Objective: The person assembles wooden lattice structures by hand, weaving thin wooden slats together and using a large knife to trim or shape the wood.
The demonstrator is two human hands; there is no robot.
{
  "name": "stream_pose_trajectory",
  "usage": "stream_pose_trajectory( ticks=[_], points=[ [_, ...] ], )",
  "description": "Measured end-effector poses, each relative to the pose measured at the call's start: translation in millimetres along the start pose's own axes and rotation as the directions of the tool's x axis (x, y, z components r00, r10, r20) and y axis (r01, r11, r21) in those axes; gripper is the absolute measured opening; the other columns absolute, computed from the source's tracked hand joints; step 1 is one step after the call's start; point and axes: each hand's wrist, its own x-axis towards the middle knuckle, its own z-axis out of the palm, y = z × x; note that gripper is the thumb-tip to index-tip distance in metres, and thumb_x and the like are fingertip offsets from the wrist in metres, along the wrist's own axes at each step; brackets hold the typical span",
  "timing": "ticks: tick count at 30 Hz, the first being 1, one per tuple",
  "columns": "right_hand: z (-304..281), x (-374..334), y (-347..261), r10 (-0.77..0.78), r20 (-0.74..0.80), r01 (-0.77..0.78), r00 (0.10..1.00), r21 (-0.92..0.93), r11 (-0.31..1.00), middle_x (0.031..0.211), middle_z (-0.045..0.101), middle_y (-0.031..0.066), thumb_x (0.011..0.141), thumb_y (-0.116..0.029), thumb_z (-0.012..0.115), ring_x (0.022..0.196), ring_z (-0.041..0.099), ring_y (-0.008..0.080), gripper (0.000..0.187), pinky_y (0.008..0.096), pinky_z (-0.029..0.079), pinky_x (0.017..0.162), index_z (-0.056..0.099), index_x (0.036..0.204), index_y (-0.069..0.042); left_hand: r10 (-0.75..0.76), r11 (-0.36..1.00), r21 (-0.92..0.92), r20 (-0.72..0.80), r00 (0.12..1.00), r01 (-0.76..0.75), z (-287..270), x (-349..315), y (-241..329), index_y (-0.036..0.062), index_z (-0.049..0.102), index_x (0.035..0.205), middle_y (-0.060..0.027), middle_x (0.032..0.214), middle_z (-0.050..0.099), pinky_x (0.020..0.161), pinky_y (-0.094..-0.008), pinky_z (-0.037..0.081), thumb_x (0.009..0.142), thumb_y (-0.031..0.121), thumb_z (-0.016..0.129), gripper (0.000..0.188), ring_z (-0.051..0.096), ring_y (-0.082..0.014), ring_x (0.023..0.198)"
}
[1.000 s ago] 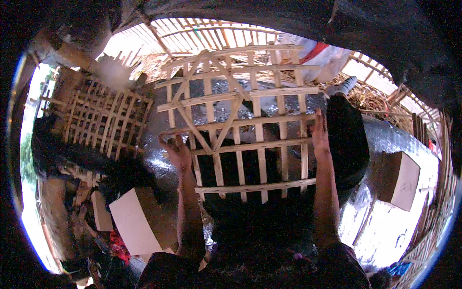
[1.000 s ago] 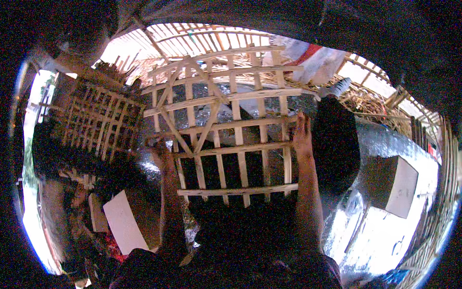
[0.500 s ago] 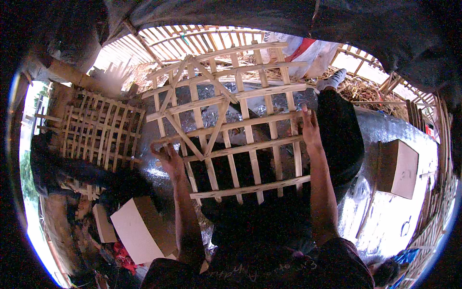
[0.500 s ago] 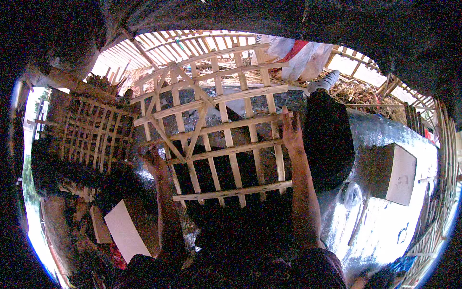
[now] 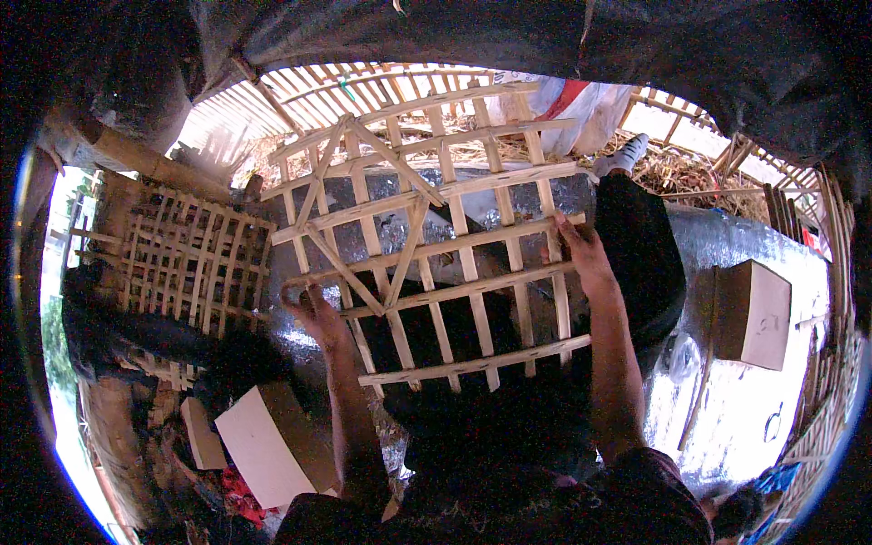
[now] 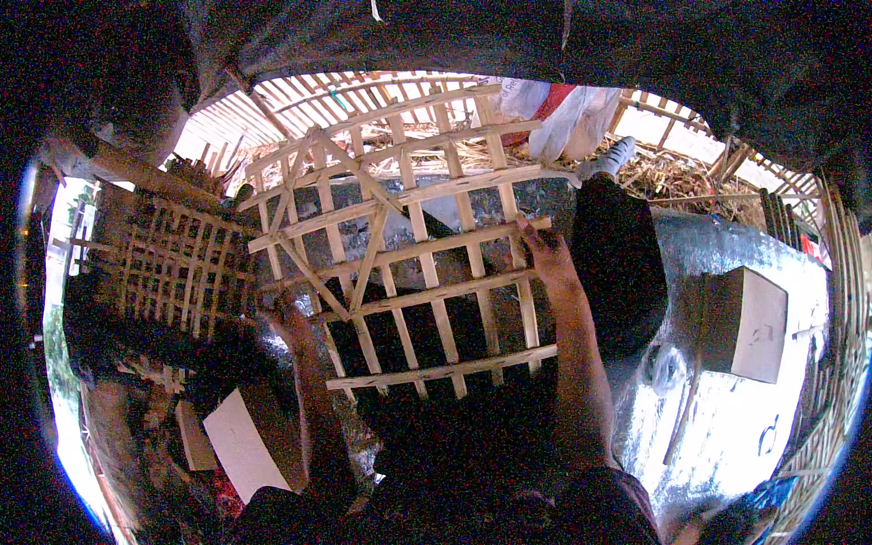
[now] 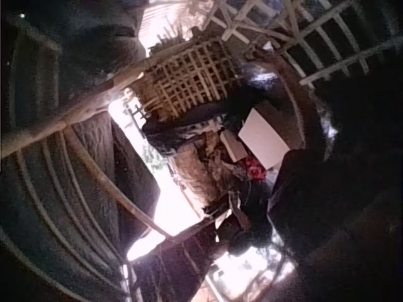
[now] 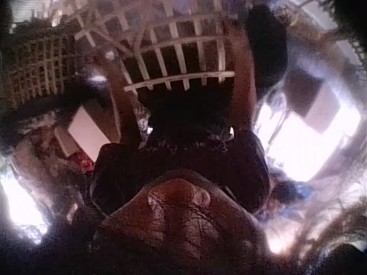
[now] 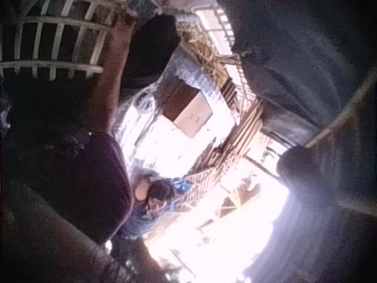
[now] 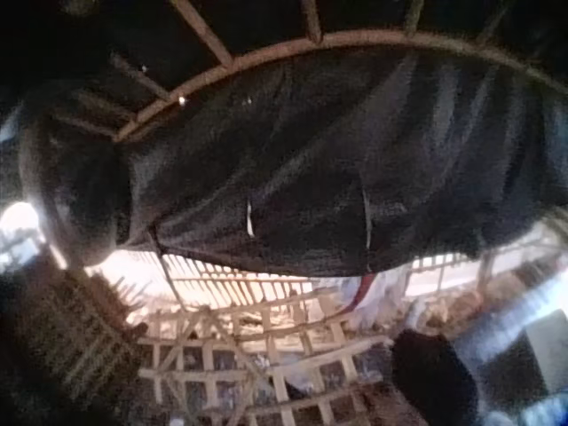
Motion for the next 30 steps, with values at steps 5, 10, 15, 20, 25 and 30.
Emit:
stream_pose_trajectory(
  ticks=[5, 10, 15, 20, 25, 30],
  points=[
    [-5, -13, -76, 0.004, 0.242, -0.043, 0.97, 0.155, 0.987, 0.101, 0.065, 0.0067, 0.086, -0.044, 0.064, 0.084, 0.063, 0.0177, 0.048, 0.031, 0.051, 0.077, 0.06, 0.112, -0.003, 0.138, 0.952, 0.255, 0.145, 0.98, -0.172, -27, 60, -17, 0.0119, 0.028, 0.137, -0.0165, 0.12, 0.051, 0.091, -0.0344, 0.04, 0.094, 0.023, 0.056, 0.053, 0.049, -0.0216, 0.106],
    [-10, -32, -146, -0.161, 0.237, 0.07, 0.958, 0.35, 0.934, 0.098, 0.064, 0.0076, 0.087, -0.038, 0.063, 0.071, 0.063, 0.0168, 0.04, 0.0294, 0.052, 0.072, 0.062, 0.107, -0.004, 0.178, 0.884, 0.388, 0.239, 0.955, -0.262, 5, 130, 25, 0.0133, 0.042, 0.138, -0.012, 0.146, 0.021, 0.1, -0.0345, 0.036, 0.094, 0.036, 0.053, 0.051, 0.041, -0.0208, 0.123],
    [-9, -62, -192, -0.357, 0.145, 0.281, 0.923, 0.382, 0.881, 0.08, 0.065, 0.0071, 0.09, -0.036, 0.059, 0.066, 0.062, 0.0157, 0.038, 0.0303, 0.051, 0.063, 0.064, 0.104, 0.0, -0.115, 0.993, -0.006, 0.1, 0.988, 0.116, 100, 104, 134, 0.0149, 0.04, 0.14, -0.0108, 0.15, 0.02, 0.103, -0.035, 0.034, 0.093, 0.038, 0.054, 0.055, 0.037, -0.0211, 0.128],
    [4, -114, -235, -0.527, 0.094, 0.41, 0.845, 0.518, 0.75, 0.077, 0.063, 0.0061, 0.09, -0.034, 0.059, 0.061, 0.06, 0.0156, 0.035, 0.0293, 0.048, 0.056, 0.064, 0.095, 0.0, 0.276, 0.95, 0.072, 0.267, 0.923, -0.305, 112, 146, 178, 0.0125, 0.037, 0.139, -0.0102, 0.137, 0.042, 0.101, -0.0348, 0.034, 0.093, 0.036, 0.055, 0.055, 0.041, -0.021, 0.123],
    [-29, -127, -209, -0.367, -0.365, 0.486, 0.856, 0.326, 0.811, 0.072, 0.06, -0.0014, 0.092, -0.027, 0.057, 0.056, 0.05, 0.0052, 0.022, 0.0213, 0.036, 0.049, 0.065, 0.09, -0.007, 0.515, 0.798, 0.196, 0.267, 0.814, -0.569, 123, 85, 177, 0.0013, 0.054, 0.119, -0.0096, 0.113, 0.055, 0.092, -0.0331, 0.039, 0.094, 0.027, 0.055, 0.036, 0.05, -0.0201, 0.105],
    [-88, -160, -195, -0.749, -0.443, 0.603, 0.492, -0.448, 0.66, 0.078, 0.063, 0.0029, 0.091, -0.035, 0.054, 0.06, 0.056, 0.0106, 0.036, 0.0244, 0.041, 0.05, 0.062, 0.11, -0.005, 0.433, 0.653, 0.094, 0.768, 0.472, -0.752, 107, -13, 38, 0.0039, 0.057, 0.101, -0.0115, 0.097, 0.058, 0.085, -0.0395, 0.043, 0.082, 0.008, 0.059, 0.02, 0.055, -0.0268, 0.093]
  ],
)
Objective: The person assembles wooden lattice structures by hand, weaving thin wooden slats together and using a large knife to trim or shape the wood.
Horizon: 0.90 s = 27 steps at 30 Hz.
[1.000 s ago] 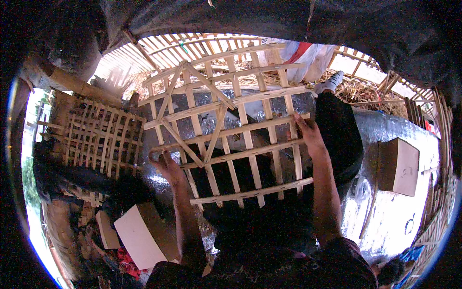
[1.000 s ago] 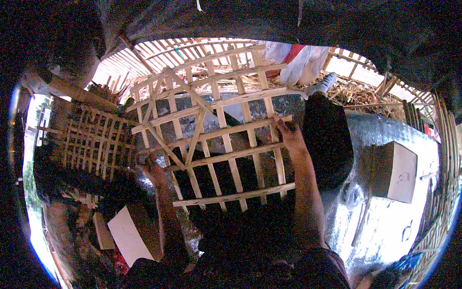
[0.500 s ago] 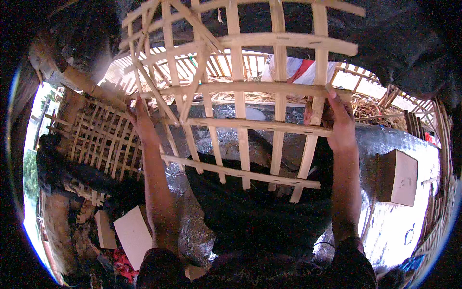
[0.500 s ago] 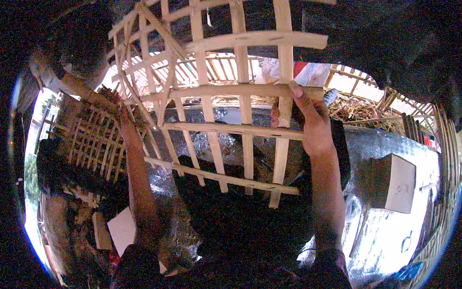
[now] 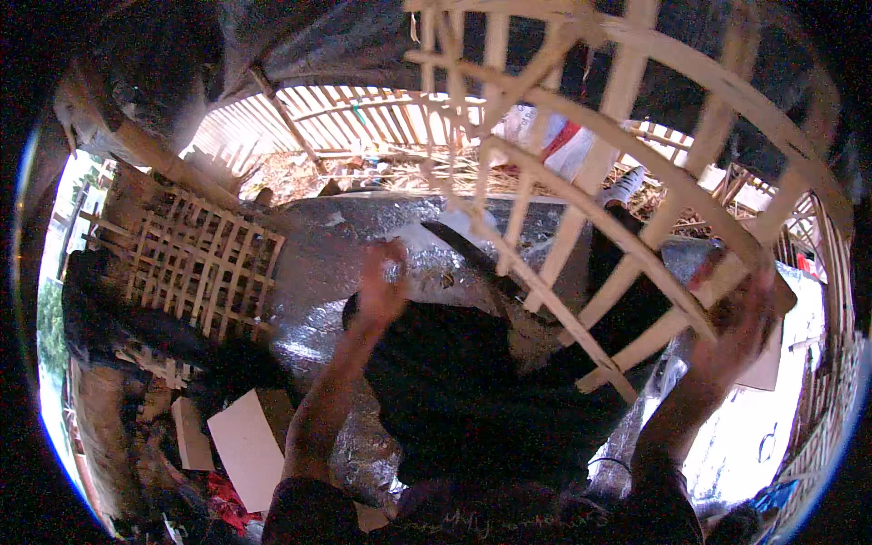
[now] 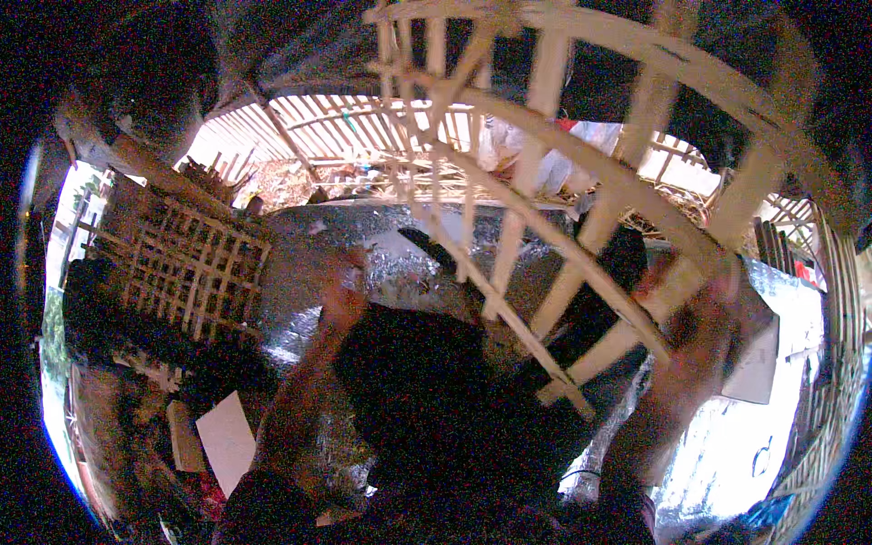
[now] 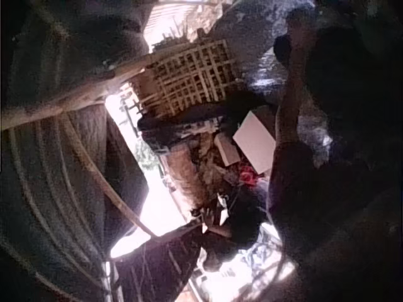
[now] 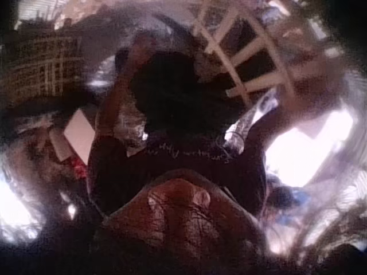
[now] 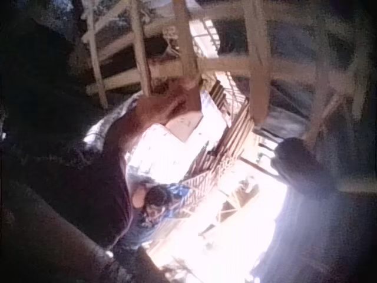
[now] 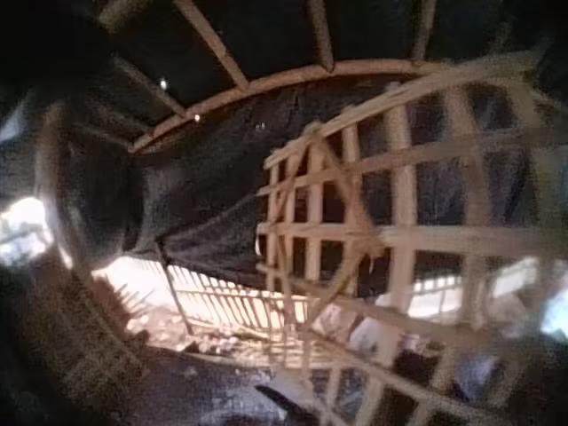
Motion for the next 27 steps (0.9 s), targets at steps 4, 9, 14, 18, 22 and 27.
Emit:
stream_pose_trajectory(
  ticks=[4, 9, 14, 18, 22, 27],
  points=[
    [-63, 3, 19, -0.457, 0.086, 0.363, 0.885, -0.743, 0.563, 0.087, 0.066, 0.0119, 0.086, -0.047, 0.055, 0.073, 0.063, 0.0233, 0.058, 0.0325, 0.051, 0.063, 0.056, 0.121, -0.001, 0.287, 0.898, 0.169, 0.472, 0.834, -0.405, 89, -62, 21, 0.012, 0.057, 0.116, -0.0109, 0.115, 0.054, 0.095, -0.0443, 0.04, 0.079, 0.032, 0.068, 0.043, 0.049, -0.0286, 0.109],
    [-134, 1, 18, -0.314, -0.074, 0.188, 0.946, -0.664, 0.724, 0.09, 0.062, 0.0167, 0.089, -0.039, 0.051, 0.078, 0.061, 0.0229, 0.056, 0.0338, 0.052, 0.07, 0.053, 0.118, 0.008, 0.242, 0.945, -0.027, 0.728, 0.641, -0.326, 197, -47, 16, 0.0206, 0.043, 0.137, -0.0116, 0.141, 0.041, 0.108, -0.0495, 0.028, 0.085, 0.044, 0.059, 0.059, 0.036, -0.0337, 0.13],
    [-184, -26, 36, -0.138, -0.113, 0.091, 0.984, -0.349, 0.933, 0.107, 0.057, 0.0221, 0.092, -0.018, 0.051, 0.092, 0.059, 0.0277, 0.04, 0.0356, 0.052, 0.082, 0.046, 0.125, 0.005, 0.433, 0.752, 0.115, 0.658, 0.617, -0.65, 274, -81, -67, 0.0231, 0.055, 0.118, -0.0018, 0.126, 0.051, 0.103, -0.0442, 0.034, 0.075, 0.046, 0.063, 0.049, 0.042, -0.0248, 0.123],
    [-241, -32, 54, -0.007, 0.028, -0.004, 1.0, 0.392, 0.92, 0.119, 0.054, 0.0267, 0.095, -0.017, 0.048, 0.103, 0.059, 0.0302, 0.043, 0.0381, 0.053, 0.09, 0.041, 0.131, 0.005, 0.71, 0.588, 0.377, 0.183, 0.68, -0.716, 315, -86, -20, 0.0295, 0.057, 0.107, 0.0047, 0.12, 0.053, 0.105, -0.0405, 0.034, 0.082, 0.04, 0.054, 0.027, 0.044, -0.0182, 0.121],
    [-179, -29, 31, 0.125, 0.137, -0.185, 0.983, 0.715, 0.674, 0.119, 0.054, 0.0274, 0.097, -0.021, 0.045, 0.105, 0.058, 0.0303, 0.045, 0.0402, 0.054, 0.089, 0.039, 0.132, 0.006, 0.561, 0.66, 0.395, 0.307, 0.769, -0.639, 309, -95, -86, 0.0293, 0.056, 0.102, 0.0057, 0.114, 0.053, 0.108, -0.0401, 0.03, 0.086, 0.033, 0.051, 0.017, 0.046, -0.0149, 0.118],
    [-207, -22, 37, 0.299, 0.052, -0.268, 0.953, 0.608, 0.747, 0.111, 0.053, 0.0204, 0.093, -0.029, 0.047, 0.089, 0.055, 0.0276, 0.044, 0.0348, 0.051, 0.07, 0.046, 0.121, 0.005, 0.489, 0.613, 0.47, 0.405, 0.772, -0.635, 282, -41, -44, 0.0207, 0.058, 0.113, -0.0035, 0.117, 0.057, 0.104, -0.0424, 0.037, 0.084, 0.026, 0.057, 0.029, 0.048, -0.028, 0.116]
  ],
)
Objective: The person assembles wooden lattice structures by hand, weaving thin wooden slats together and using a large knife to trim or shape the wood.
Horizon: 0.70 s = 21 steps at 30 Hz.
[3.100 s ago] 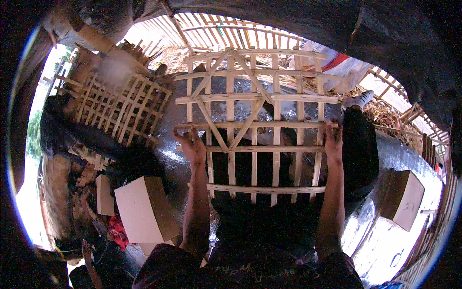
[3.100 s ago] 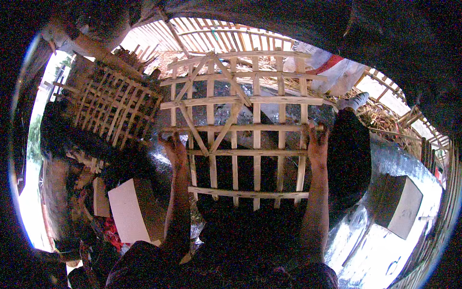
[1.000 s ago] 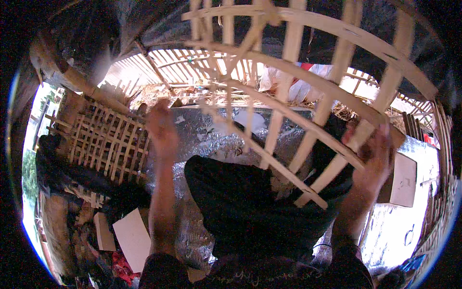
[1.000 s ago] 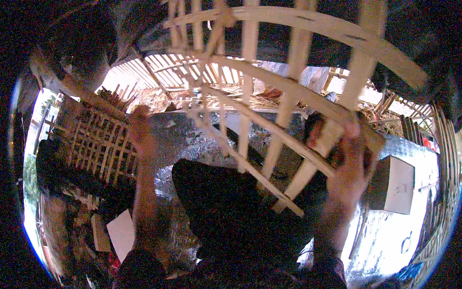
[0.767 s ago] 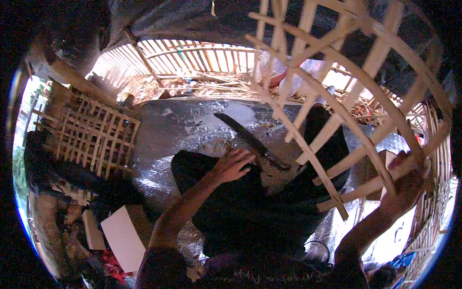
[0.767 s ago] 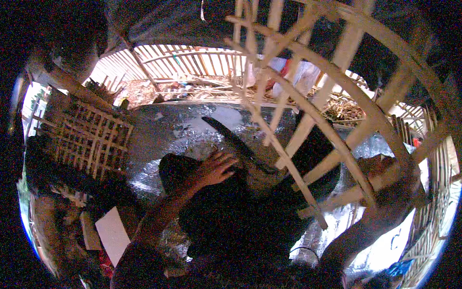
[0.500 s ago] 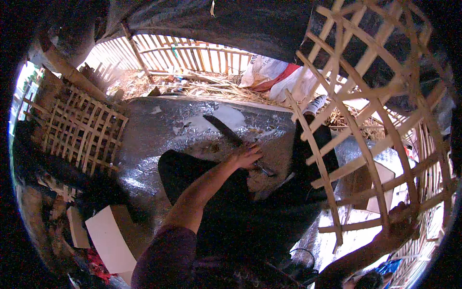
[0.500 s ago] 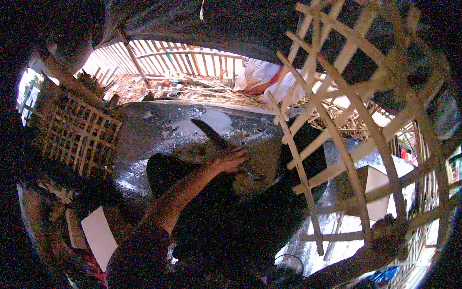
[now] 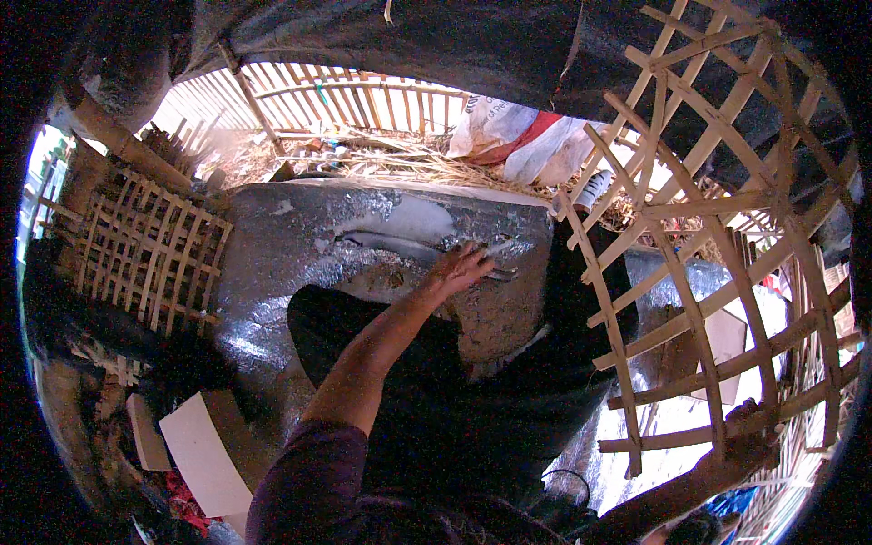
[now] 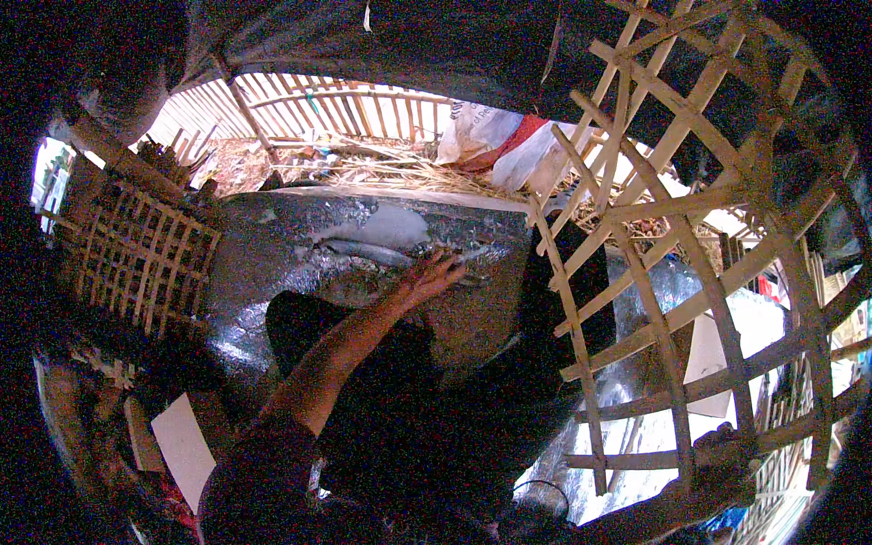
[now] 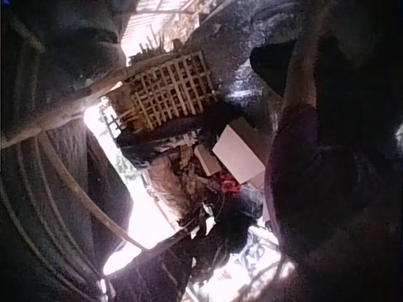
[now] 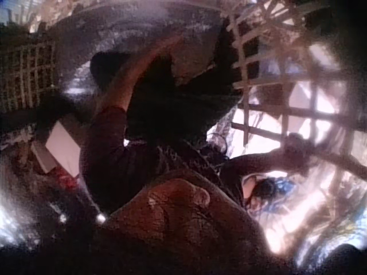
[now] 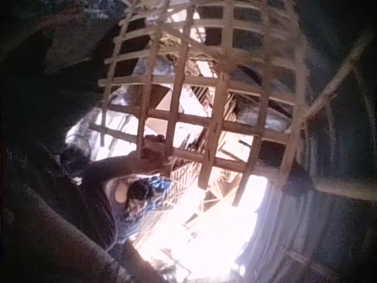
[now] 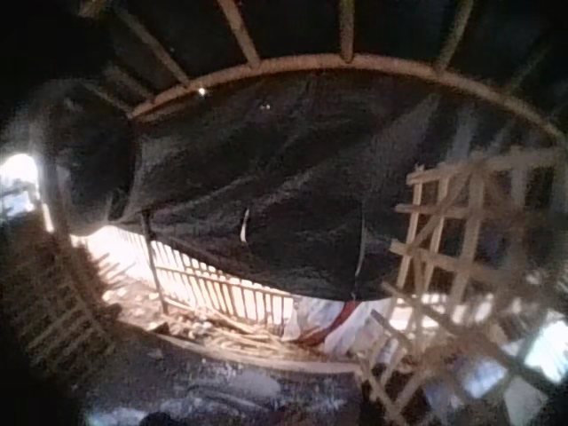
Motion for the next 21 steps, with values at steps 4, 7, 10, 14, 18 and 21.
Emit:
stream_pose_trajectory(
  ticks=[4, 7, 10, 14, 18, 21],
  points=[
    [-9, 0, 10, -0.127, -0.044, 0.124, 0.991, -0.068, 0.99, 0.106, 0.056, 0.0216, 0.092, -0.022, 0.049, 0.085, 0.058, 0.0253, 0.039, 0.0342, 0.053, 0.068, 0.046, 0.12, 0.006, 0.007, 0.996, -0.084, -0.133, 0.991, -0.018, -33, 39, -17, 0.0165, 0.051, 0.12, -0.0072, 0.111, 0.056, 0.089, -0.0408, 0.047, 0.081, 0.019, 0.059, 0.041, 0.051, -0.0306, 0.106],
    [-3, 0, 20, -0.194, -0.406, 0.111, 0.893, -0.219, 0.969, 0.101, 0.058, 0.021, 0.09, -0.019, 0.052, 0.076, 0.06, 0.0237, 0.04, 0.0315, 0.054, 0.062, 0.046, 0.121, 0.006, 0.032, 0.982, -0.182, -0.042, 0.999, -0.039, -64, 75, -42, 0.0116, 0.05, 0.118, -0.0109, 0.112, 0.056, 0.077, -0.0427, 0.053, 0.079, 0.014, 0.056, 0.039, 0.055, -0.0312, 0.096],
    [-4, -6, 22, -0.336, -0.043, 0.174, 0.941, -0.79, 0.588, 0.121, 0.051, 0.0256, 0.093, -0.013, 0.052, 0.096, 0.061, 0.0285, 0.049, 0.0366, 0.057, 0.08, 0.032, 0.133, 0.007, -0.037, 0.96, -0.274, 0.066, 0.997, 0.054, -64, 102, -47, 0.0098, 0.049, 0.114, -0.0124, 0.11, 0.057, 0.073, -0.0445, 0.054, 0.079, 0.015, 0.056, 0.036, 0.056, -0.0321, 0.095],
    [-4, -11, 21, -0.321, -0.092, 0.218, 0.943, -0.557, 0.801, 0.118, 0.054, 0.0274, 0.091, -0.01, 0.058, 0.099, 0.061, 0.0316, 0.054, 0.0392, 0.057, 0.083, 0.031, 0.135, 0.007, -0.112, 0.967, -0.205, 0.199, 0.974, 0.153, -60, 110, -49, 0.0088, 0.049, 0.109, -0.0126, 0.106, 0.058, 0.066, -0.0442, 0.055, 0.079, 0.014, 0.056, 0.032, 0.057, -0.033, 0.095],
    [-14, -11, 23, -0.308, -0.11, 0.23, 0.945, -0.447, 0.865, 0.114, 0.057, 0.0259, 0.09, -0.009, 0.057, 0.097, 0.062, 0.0314, 0.051, 0.0388, 0.056, 0.083, 0.036, 0.133, 0.007, -0.146, 0.857, -0.418, 0.365, 0.92, 0.302, -41, 84, -47, 0.009, 0.05, 0.108, -0.013, 0.102, 0.06, 0.064, -0.043, 0.055, 0.081, 0.014, 0.055, 0.029, 0.057, -0.0342, 0.096],
    [-21, -7, 18, -0.279, -0.359, 0.171, 0.891, -0.305, 0.937, 0.109, 0.057, 0.0248, 0.091, -0.014, 0.05, 0.091, 0.061, 0.0296, 0.043, 0.0365, 0.056, 0.076, 0.04, 0.129, 0.006, -0.407, 0.717, -0.392, 0.436, 0.802, 0.577, -44, 54, -31, 0.0092, 0.052, 0.106, -0.0137, 0.094, 0.062, 0.064, -0.0431, 0.055, 0.082, 0.015, 0.055, 0.026, 0.059, -0.0348, 0.091]
  ],
)
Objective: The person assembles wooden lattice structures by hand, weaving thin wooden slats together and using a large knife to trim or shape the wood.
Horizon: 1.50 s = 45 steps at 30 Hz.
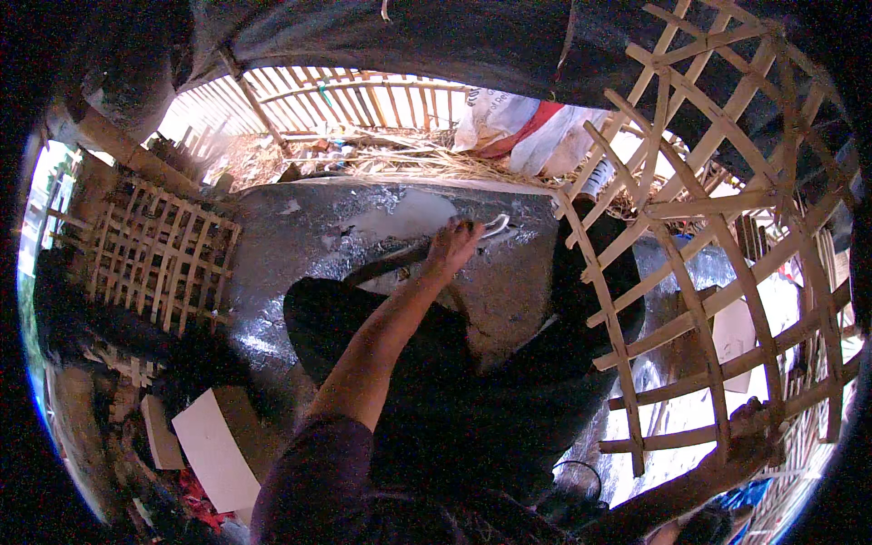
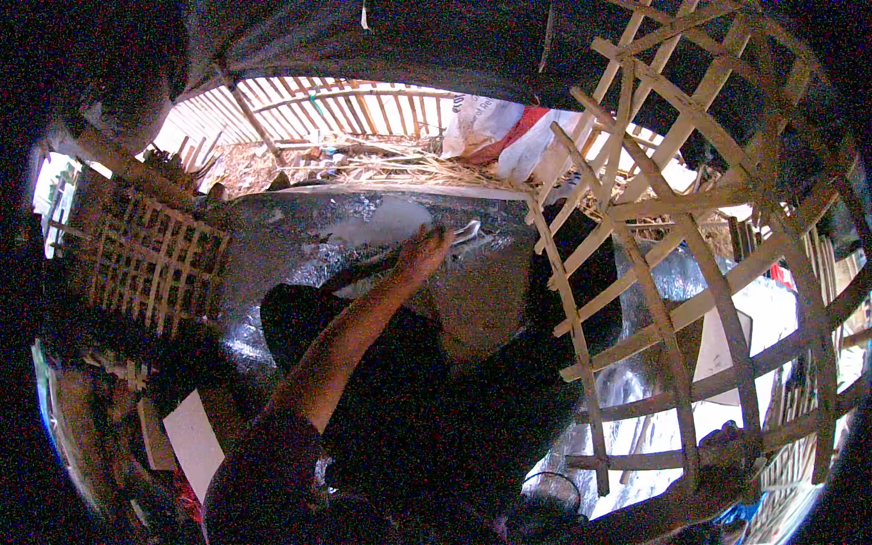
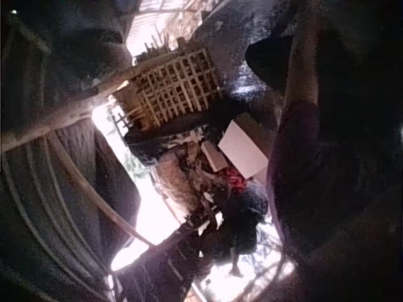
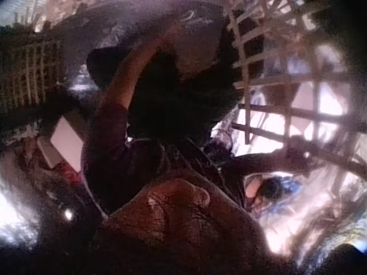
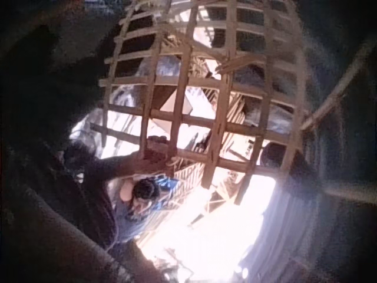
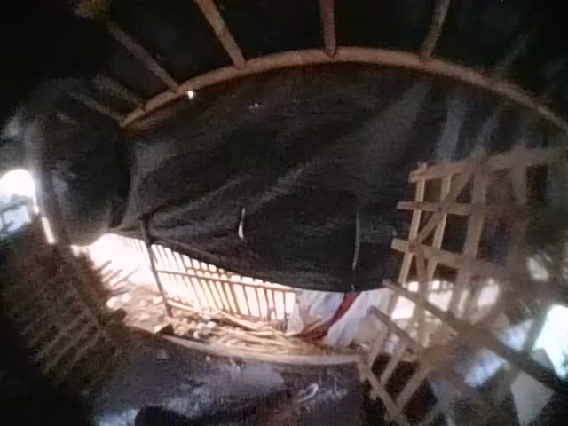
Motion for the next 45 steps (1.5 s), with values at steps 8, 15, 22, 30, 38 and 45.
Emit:
stream_pose_trajectory(
  ticks=[8, 15, 22, 30, 38, 45],
  points=[
    [18, -13, -3, -0.245, 0.321, 0.364, 0.915, -0.394, 0.844, 0.108, 0.063, 0.0184, 0.092, -0.02, 0.052, 0.1, 0.06, 0.0309, 0.036, 0.0444, 0.049, 0.087, 0.056, 0.119, 0.002, -0.046, 0.959, 0.281, 0.054, 0.997, 0.029, 62, -74, -65, 0.0096, 0.054, 0.118, -0.0218, 0.095, 0.062, 0.067, -0.0508, 0.052, 0.091, 0.038, 0.049, 0.039, 0.061, -0.0412, 0.077],
    [40, -30, -7, -0.422, 0.761, 0.755, 0.493, -0.615, -0.227, 0.11, 0.063, 0.0212, 0.094, -0.024, 0.051, 0.102, 0.058, 0.0345, 0.03, 0.0482, 0.045, 0.092, 0.066, 0.107, -0.002, -0.115, 0.991, -0.061, 0.043, 0.992, 0.118, 28, -91, -32, 0.0036, 0.05, 0.121, -0.0238, 0.105, 0.059, 0.075, -0.052, 0.049, 0.089, 0.037, 0.056, 0.046, 0.06, -0.0432, 0.09],
    [117, -79, 30, -0.185, 0.198, 0.257, 0.963, -0.454, 0.853, 0.113, 0.059, 0.0176, 0.084, -0.009, 0.062, 0.098, 0.059, 0.0282, 0.03, 0.0396, 0.05, 0.084, 0.058, 0.112, 0.0, -0.054, 0.915, -0.402, -0.179, 0.982, -0.022, -87, -102, 59, 0.0027, 0.051, 0.12, -0.0198, 0.117, 0.051, 0.095, -0.0497, 0.036, 0.089, 0.029, 0.058, 0.041, 0.045, -0.0386, 0.114],
    [251, -147, 10, 0.354, 0.315, -0.325, 0.881, -0.142, 0.935, 0.095, 0.06, 0.0044, 0.073, 0.001, 0.075, 0.083, 0.058, 0.0122, 0.037, 0.0268, 0.051, 0.074, 0.054, 0.104, -0.001, -0.02, 0.477, -0.861, -0.209, 0.978, -0.175, -197, -158, 198, 0.003, 0.042, 0.13, -0.021, 0.125, 0.045, 0.104, -0.0449, 0.031, 0.081, 0.018, 0.067, 0.057, 0.042, -0.0366, 0.12],
    [314, -189, 22, 0.308, 0.449, -0.463, 0.839, 0.289, 0.838, 0.097, 0.055, 0.0022, 0.083, 0.0, 0.065, 0.09, 0.052, 0.009, 0.029, 0.0244, 0.043, 0.08, 0.047, 0.107, -0.003, -0.118, 0.434, -0.894, -0.178, 0.977, -0.111, -174, -191, 126, 0.0024, 0.042, 0.128, -0.0168, 0.126, 0.05, 0.104, -0.0418, 0.035, 0.073, 0.004, 0.072, 0.063, 0.046, -0.0286, 0.123],
    [339, -186, 1, 0.397, 0.532, -0.621, 0.748, 0.35, 0.701, 0.104, 0.056, 0.0063, 0.085, 0.001, 0.061, 0.096, 0.053, 0.0124, 0.03, 0.0277, 0.043, 0.085, 0.046, 0.11, -0.005, -0.158, 0.788, -0.601, -0.407, 0.9, -0.134, -215, -160, 104, -0.0008, 0.052, 0.118, -0.0138, 0.108, 0.063, 0.081, -0.0278, 0.051, 0.086, 0.007, 0.065, 0.036, 0.063, -0.0182, 0.095]
  ],
)
